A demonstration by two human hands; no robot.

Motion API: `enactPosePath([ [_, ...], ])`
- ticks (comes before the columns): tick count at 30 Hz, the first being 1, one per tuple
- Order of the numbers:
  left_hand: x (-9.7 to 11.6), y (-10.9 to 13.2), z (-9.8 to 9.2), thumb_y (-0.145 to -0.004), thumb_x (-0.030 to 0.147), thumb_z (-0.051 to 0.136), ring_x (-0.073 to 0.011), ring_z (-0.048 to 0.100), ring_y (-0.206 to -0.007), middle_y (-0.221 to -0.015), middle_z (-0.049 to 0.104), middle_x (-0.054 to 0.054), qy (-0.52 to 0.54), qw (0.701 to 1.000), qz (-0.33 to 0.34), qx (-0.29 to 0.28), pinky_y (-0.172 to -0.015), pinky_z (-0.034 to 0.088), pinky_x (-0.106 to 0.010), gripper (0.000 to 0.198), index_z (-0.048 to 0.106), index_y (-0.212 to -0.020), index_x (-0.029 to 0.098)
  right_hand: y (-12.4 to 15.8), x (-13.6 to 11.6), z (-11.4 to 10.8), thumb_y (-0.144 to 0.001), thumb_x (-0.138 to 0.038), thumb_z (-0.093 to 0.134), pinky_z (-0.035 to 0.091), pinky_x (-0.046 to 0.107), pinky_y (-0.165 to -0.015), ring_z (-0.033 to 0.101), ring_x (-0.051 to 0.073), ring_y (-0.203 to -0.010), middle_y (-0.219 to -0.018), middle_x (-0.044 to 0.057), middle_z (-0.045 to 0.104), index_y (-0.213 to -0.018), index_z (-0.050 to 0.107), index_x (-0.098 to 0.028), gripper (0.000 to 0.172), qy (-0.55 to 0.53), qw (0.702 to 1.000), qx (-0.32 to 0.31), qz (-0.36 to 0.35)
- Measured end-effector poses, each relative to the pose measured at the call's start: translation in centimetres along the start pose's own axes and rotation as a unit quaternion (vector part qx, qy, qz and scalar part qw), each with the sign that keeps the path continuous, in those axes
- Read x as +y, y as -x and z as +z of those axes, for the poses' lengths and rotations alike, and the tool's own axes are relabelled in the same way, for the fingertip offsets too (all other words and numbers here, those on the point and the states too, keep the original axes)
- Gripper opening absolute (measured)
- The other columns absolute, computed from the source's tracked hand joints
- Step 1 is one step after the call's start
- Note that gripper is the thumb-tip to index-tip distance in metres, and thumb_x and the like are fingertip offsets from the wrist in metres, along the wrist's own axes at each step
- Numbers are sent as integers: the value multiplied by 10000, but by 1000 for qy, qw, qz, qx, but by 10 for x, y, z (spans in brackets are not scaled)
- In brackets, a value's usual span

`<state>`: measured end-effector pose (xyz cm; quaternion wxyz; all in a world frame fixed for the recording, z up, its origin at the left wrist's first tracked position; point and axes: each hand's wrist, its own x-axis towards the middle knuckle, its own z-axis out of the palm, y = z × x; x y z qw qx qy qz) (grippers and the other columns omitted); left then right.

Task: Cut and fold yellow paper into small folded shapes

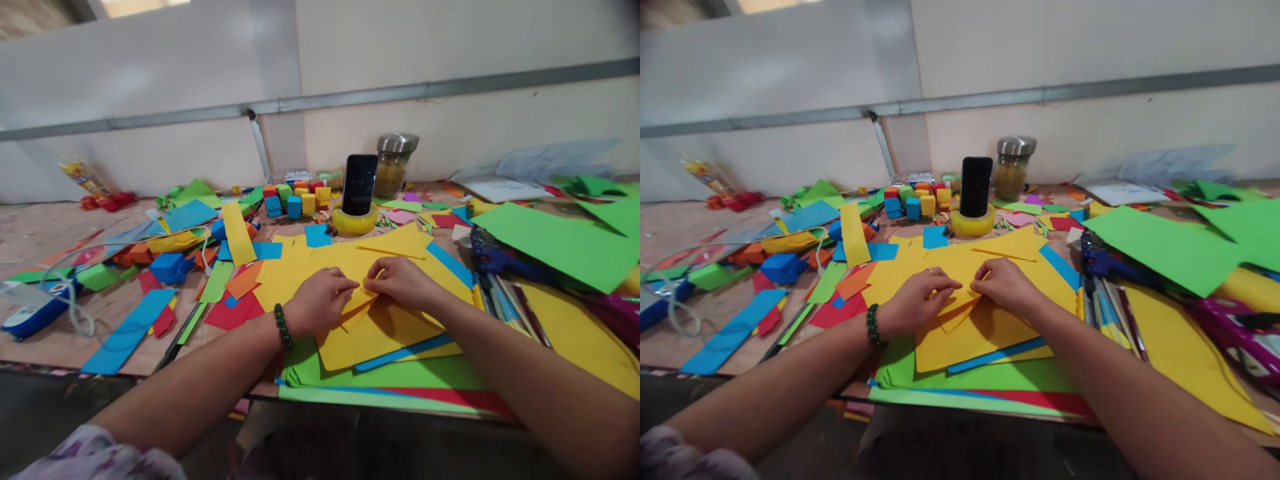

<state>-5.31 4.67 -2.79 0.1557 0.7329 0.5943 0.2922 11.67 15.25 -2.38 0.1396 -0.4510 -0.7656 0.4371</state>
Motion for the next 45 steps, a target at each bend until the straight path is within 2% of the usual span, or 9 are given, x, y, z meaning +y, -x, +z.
enactPosePath([
  [3, -1, 2, 2, -905, 164, 454, -208, 606, -921, -979, 675, -101, -47, 996, 48, -52, -852, 485, -328, 305, 713, -1067, 156, -1, 0, -1, -685, -227, 650, 380, 237, -441, 557, 141, -497, -551, 2, 642, -700, 599, -191, 65, 82, 996, 13, -21],
  [8, 4, 6, 0, -897, 107, 399, -201, 592, -910, -959, 650, -102, -78, 988, 51, -122, -835, 495, -315, 343, 711, -1031, 157, 2, -6, -2, -749, -213, 631, 424, 248, -569, 625, 170, -668, -734, 38, 704, -708, 633, -190, 47, 202, 977, 37, -61],
  [15, 21, 16, -8, -830, 57, 403, -232, 541, -1031, -1069, 595, -122, -127, 976, 44, -174, -958, 462, -364, 383, 645, -1117, 131, 3, -8, 0, -794, -236, 612, 395, 247, -578, 604, 163, -652, -699, 33, 677, -786, 654, -171, 78, 230, 972, 32, -30],
  [19, 19, 16, -9, -843, 56, 391, -222, 527, -1013, -1058, 573, -112, -132, 973, 49, -186, -948, 458, -354, 358, 633, -1090, 149, 3, -9, 1, -798, -253, 611, 386, 252, -590, 605, 171, -682, -726, 35, 681, -796, 651, -178, 85, 237, 971, 27, -31],
  [24, 25, 17, -11, -895, 122, 394, -223, 509, -942, -1041, 550, -108, -193, 956, 50, -213, -905, 459, -371, 334, 595, -1156, 173, 5, -9, 2, -820, -275, 585, 373, 256, -593, 602, 171, -707, -778, 41, 690, -817, 624, -192, 92, 258, 965, 24, -32],
  [30, 36, 19, -11, -901, 164, 409, -252, 489, -945, -1084, 547, -131, -255, 937, 54, -231, -907, 458, -420, 341, 560, -1206, 140, 8, -7, 0, -843, -333, 546, 344, 273, -578, 594, 183, -720, -806, 34, 696, -812, 613, -217, 137, 304, 952, 12, -26],
  [37, 22, 18, -8, -878, 110, 412, -237, 495, -966, -1114, 550, -132, -234, 947, 73, -210, -936, 458, -386, 469, 475, -1342, 101, 8, -9, 1, -844, -334, 550, 346, 273, -584, 596, 185, -743, -860, 45, 698, -816, 611, -214, 137, 309, 951, 7, -18],
  [41, 21, 18, -8, -839, 85, 444, -233, 509, -915, -1057, 568, -108, -250, 943, 82, -203, -886, 476, -388, 441, 545, -1265, 135, 10, -13, 0, -854, -341, 540, 335, 272, -576, 601, 185, -747, -859, 35, 703, -833, 613, -224, 140, 311, 950, -2, -7],
  [45, 24, 14, -9, -850, 90, 435, -230, 525, -888, -1027, 594, -109, -268, 940, 90, -193, -829, 483, -385, 312, 626, -1089, 151, 10, -13, -4, -850, -413, 538, 312, 279, -559, 608, 202, -749, -870, 27, 711, -834, 618, -241, 191, 345, 939, -7, 10],
])
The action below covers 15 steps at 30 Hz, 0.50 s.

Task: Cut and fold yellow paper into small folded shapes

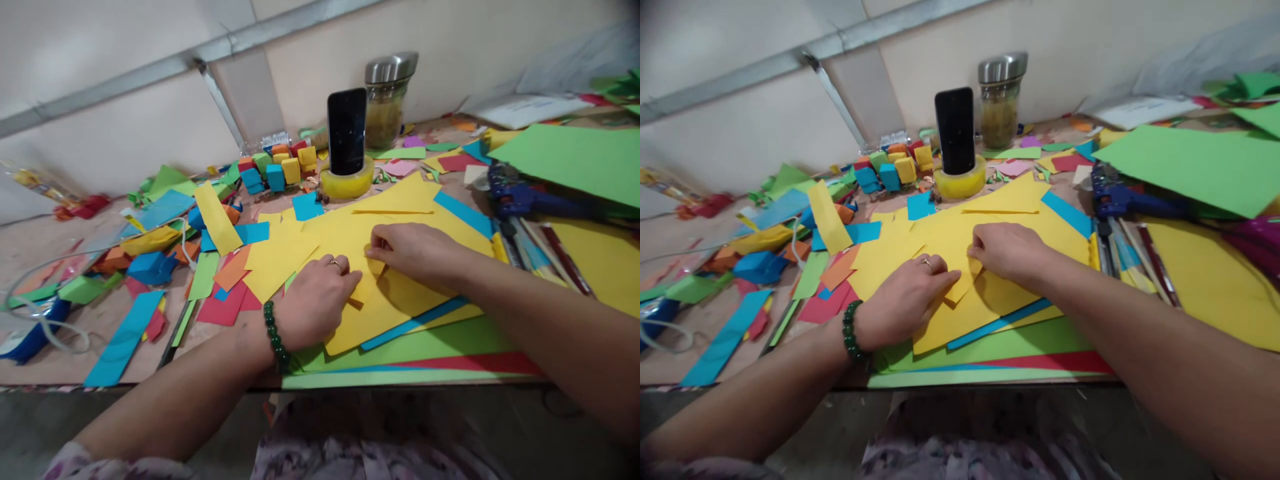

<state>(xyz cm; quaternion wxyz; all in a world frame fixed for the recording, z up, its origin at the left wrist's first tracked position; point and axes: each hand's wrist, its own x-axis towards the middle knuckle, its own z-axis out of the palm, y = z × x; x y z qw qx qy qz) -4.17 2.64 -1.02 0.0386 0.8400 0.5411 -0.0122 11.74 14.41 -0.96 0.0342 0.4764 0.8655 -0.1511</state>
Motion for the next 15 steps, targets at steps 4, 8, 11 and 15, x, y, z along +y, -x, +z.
enactPosePath([
  [4, -3, -9, -4, -822, 101, 482, -252, 520, -1035, -1184, 608, -120, -22, 998, 50, 18, -883, 456, -389, 198, 646, -926, 139, -6, 8, 0, -825, -483, 547, 326, 284, -563, 609, 203, -738, -865, 21, 714, -831, 638, -248, 252, -4, 1000, -5, 0],
  [8, -6, -15, -6, -793, 133, 501, -238, 537, -922, -998, 675, -97, -25, 996, 89, -5, -839, 460, -371, 140, 634, -836, 140, -13, 13, 1, -792, -477, 586, 349, 278, -566, 611, 189, -730, -832, 23, 714, -815, 667, -234, 256, -29, 999, -18, -18],
  [11, -7, -16, -8, -760, 174, 524, -243, 525, -867, -946, 671, -109, -34, 995, 97, -6, -802, 466, -378, 138, 629, -837, 130, -18, 13, -1, -730, -619, 602, 338, 285, -537, 599, 188, -662, -742, 37, 703, -755, 696, -219, 412, -29, 999, -38, -24],
  [15, -6, -15, -12, -749, 222, 526, -253, 517, -884, -940, 666, -122, -38, 994, 98, -16, -825, 469, -382, 161, 631, -831, 133, -23, 8, -6, -713, -615, 619, 323, 290, -524, 567, 179, -603, -648, 48, 671, -701, 721, -191, 436, -10, 997, -74, -17],
])
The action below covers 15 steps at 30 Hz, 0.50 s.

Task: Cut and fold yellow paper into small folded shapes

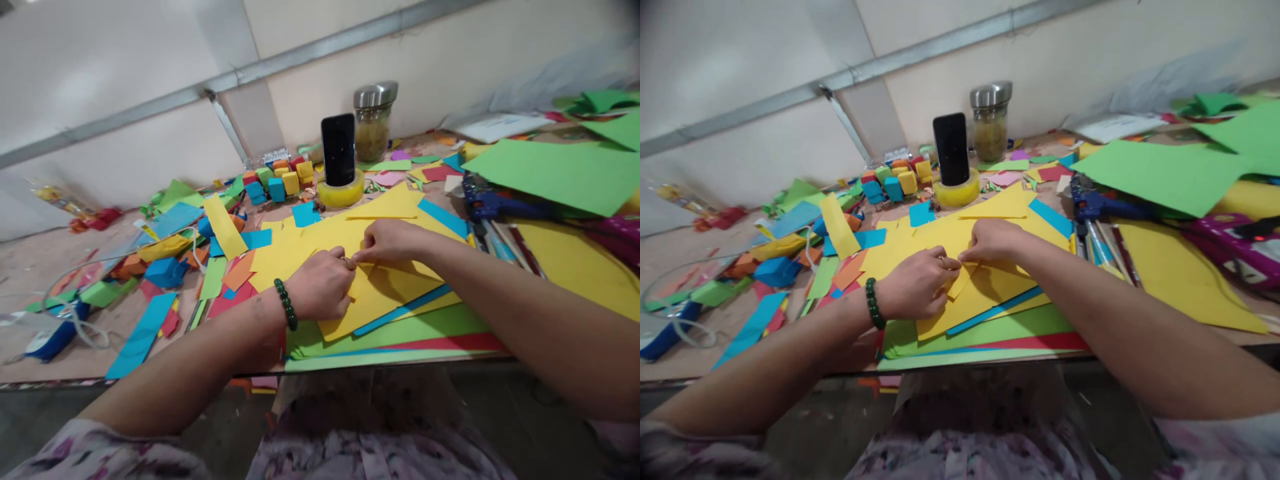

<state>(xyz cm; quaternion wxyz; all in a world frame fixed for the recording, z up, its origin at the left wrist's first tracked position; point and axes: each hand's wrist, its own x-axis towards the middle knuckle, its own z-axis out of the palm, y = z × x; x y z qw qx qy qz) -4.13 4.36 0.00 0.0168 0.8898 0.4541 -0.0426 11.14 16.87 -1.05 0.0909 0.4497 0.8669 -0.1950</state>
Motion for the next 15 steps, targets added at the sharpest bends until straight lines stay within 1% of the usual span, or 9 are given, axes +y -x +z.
enactPosePath([
  [3, 2, 4, -1, -749, 231, 516, -259, 512, -902, -974, 658, -125, -3, 1000, 2, -2, -853, 469, -391, 186, 626, -866, 136, -2, -3, -3, -715, -570, 637, 332, 287, -529, 561, 176, -610, -667, 51, 675, -732, 736, -173, 409, 2, 1000, -3, -6],
  [7, 8, 19, 4, -737, 197, 500, -249, 514, -911, -1096, 642, -122, 5, 1000, 3, 6, -901, 465, -388, 241, 614, -941, 136, -1, -4, -5, -696, -564, 660, 350, 288, -543, 584, 186, -633, -693, 54, 692, -774, 750, -171, 411, -10, 1000, -1, -2],
  [9, 11, 28, 9, -730, 175, 491, -242, 522, -946, -1195, 623, -113, 18, 1000, -2, 14, -940, 455, -376, 298, 611, -1000, 137, -1, -4, -5, -699, -564, 660, 358, 288, -551, 597, 193, -653, -707, 59, 699, -773, 752, -171, 411, -13, 1000, 0, -2],
  [12, 16, 40, 15, -735, 162, 479, -242, 517, -1042, -1344, 553, -113, 29, 999, -16, 27, -993, 431, -368, 409, 581, -1129, 121, -1, -5, -6, -704, -561, 660, 365, 285, -560, 609, 199, -688, -745, 65, 709, -784, 751, -171, 409, -15, 1000, 1, -4],
  [15, 21, 51, 18, -758, 151, 458, -237, 515, -1062, -1412, 508, -91, 38, 998, -38, 31, -986, 434, -378, 482, 535, -1233, 133, -2, -4, -6, -700, -563, 664, 362, 281, -561, 612, 201, -703, -773, 71, 714, -777, 742, -166, 411, -12, 1000, 3, -3],
])
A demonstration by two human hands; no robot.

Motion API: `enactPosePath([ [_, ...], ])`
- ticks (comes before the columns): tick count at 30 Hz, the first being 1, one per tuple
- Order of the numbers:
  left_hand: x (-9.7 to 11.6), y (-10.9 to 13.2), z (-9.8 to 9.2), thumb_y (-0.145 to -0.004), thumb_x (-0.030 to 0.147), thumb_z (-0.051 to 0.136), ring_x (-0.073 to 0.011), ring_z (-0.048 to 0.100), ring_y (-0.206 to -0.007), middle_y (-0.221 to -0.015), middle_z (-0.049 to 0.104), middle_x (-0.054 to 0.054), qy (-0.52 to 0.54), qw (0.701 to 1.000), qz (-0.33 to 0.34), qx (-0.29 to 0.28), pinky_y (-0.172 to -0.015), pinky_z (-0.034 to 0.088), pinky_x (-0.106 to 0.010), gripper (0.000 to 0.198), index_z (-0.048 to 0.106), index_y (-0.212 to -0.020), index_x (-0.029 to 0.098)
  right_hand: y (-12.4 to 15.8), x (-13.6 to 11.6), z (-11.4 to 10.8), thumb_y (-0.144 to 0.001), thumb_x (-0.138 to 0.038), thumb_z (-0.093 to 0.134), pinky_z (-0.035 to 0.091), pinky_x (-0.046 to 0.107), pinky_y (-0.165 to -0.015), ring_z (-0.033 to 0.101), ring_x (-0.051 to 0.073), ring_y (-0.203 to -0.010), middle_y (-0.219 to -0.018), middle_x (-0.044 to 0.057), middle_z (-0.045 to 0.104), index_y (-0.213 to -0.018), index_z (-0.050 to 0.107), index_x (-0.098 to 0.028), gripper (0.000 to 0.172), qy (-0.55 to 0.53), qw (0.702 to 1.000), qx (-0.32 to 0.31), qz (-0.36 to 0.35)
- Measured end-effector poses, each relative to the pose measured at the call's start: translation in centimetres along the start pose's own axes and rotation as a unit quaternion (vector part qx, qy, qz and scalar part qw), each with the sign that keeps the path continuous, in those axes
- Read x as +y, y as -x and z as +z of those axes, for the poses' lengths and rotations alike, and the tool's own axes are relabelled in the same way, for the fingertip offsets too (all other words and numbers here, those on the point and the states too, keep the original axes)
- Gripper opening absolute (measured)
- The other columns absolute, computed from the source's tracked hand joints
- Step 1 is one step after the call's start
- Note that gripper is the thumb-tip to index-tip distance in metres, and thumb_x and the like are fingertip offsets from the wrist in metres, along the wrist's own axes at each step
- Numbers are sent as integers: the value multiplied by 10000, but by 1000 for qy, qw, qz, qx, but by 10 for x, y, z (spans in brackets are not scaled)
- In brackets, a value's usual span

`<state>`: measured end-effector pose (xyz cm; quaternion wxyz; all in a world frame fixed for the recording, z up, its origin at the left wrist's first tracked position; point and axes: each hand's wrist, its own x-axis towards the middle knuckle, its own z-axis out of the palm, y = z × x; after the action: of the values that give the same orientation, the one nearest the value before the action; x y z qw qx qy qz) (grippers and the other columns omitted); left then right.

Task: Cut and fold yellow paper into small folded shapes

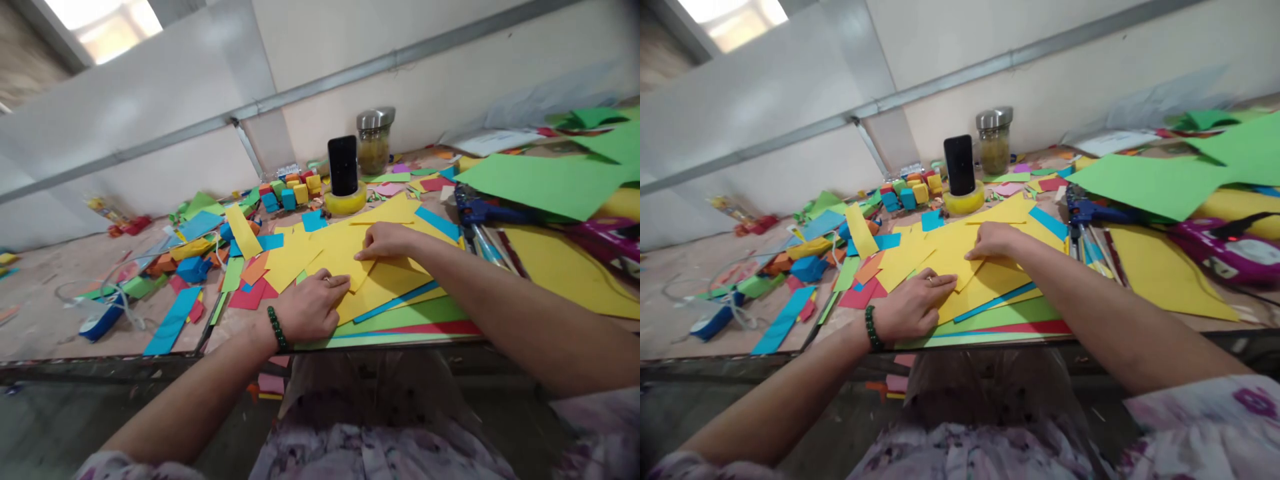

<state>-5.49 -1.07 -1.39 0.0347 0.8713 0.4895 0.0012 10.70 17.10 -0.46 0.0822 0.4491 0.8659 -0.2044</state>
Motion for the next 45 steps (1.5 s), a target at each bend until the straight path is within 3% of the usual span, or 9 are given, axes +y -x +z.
enactPosePath([
  [7, 6, 11, -3, -761, 155, 472, -247, 516, -1090, -1455, 478, -44, 22, 999, -34, -7, -960, 440, -409, 578, 495, -1336, 215, -1, 2, 2, -691, -591, 653, 351, 282, -545, 602, 197, -659, -745, 80, 709, -735, 720, -169, 429, -3, 1000, 6, -8],
  [15, 21, 4, -14, -757, 185, 523, -258, 543, -1032, -1348, 565, -83, -17, 999, -39, -4, -920, 460, -413, 494, 559, -1248, 221, 5, 5, 3, -694, -613, 638, 366, 269, -551, 623, 194, -668, -736, 60, 715, -738, 713, -186, 435, 7, 999, 36, -27],
  [20, 26, 3, -16, -756, 200, 517, -254, 549, -1018, -1275, 604, -77, -24, 999, -43, 7, -905, 473, -394, 447, 590, -1197, 216, 22, -10, 5, -665, -638, 650, 393, 290, -632, 636, 265, -904, -1026, 111, 711, -1011, 685, -208, 554, 32, 992, 118, -43],
  [25, 32, 2, -19, -742, 184, 521, -251, 553, -1025, -1189, 639, -82, -18, 998, -62, 2, -901, 470, -380, 389, 622, -1117, 207, 20, -22, 11, -626, -606, 704, 389, 279, -586, 644, 225, -759, -811, 66, 723, -778, 713, -216, 419, 34, 994, 59, -81],
  [30, 35, 5, -19, -746, 161, 514, -255, 562, -1034, -1202, 640, -75, -6, 997, -79, 17, -876, 474, -382, 393, 630, -1116, 224, 0, -3, 1, -699, -519, 679, 402, 274, -543, 615, 186, -602, -655, 60, 685, -667, 701, -163, 358, 12, 999, 13, -42],
  [33, 33, 6, -18, -750, 166, 515, -259, 560, -1069, -1251, 624, -67, 2, 996, -81, 21, -880, 476, -382, 401, 641, -1125, 230, -1, 3, -6, -702, -480, 687, 406, 272, -546, 619, 192, -629, -677, 71, 689, -669, 706, -160, 323, 4, 999, 30, -31],
  [37, 28, 3, -13, -753, 173, 519, -257, 560, -1107, -1270, 622, -64, 20, 995, -90, 22, -911, 473, -381, 390, 667, -1109, 230, 5, -8, -3, -708, -509, 667, 405, 278, -586, 636, 229, -781, -816, 96, 720, -792, 735, -179, 348, -2, 996, 83, -45],
  [41, 25, -1, -2, -747, 153, 514, -224, 569, -1116, -1239, 643, -65, 45, 993, -87, 60, -986, 436, -348, 360, 687, -1057, 213, 2, -19, 12, -620, -507, 742, 386, 242, -551, 606, 174, -679, -698, 29, 703, -694, 731, -196, 320, -29, 994, 39, -101],
  [45, 29, -1, 6, -773, 159, 509, -212, 596, -1083, -1192, 664, -75, 43, 992, -100, 70, -1000, 422, -355, 305, 684, -1018, 205, -8, -10, 15, -688, -453, 699, 362, 246, -504, 531, 140, -562, -587, 26, 650, -585, 678, -160, 311, -52, 994, 20, -96],
])
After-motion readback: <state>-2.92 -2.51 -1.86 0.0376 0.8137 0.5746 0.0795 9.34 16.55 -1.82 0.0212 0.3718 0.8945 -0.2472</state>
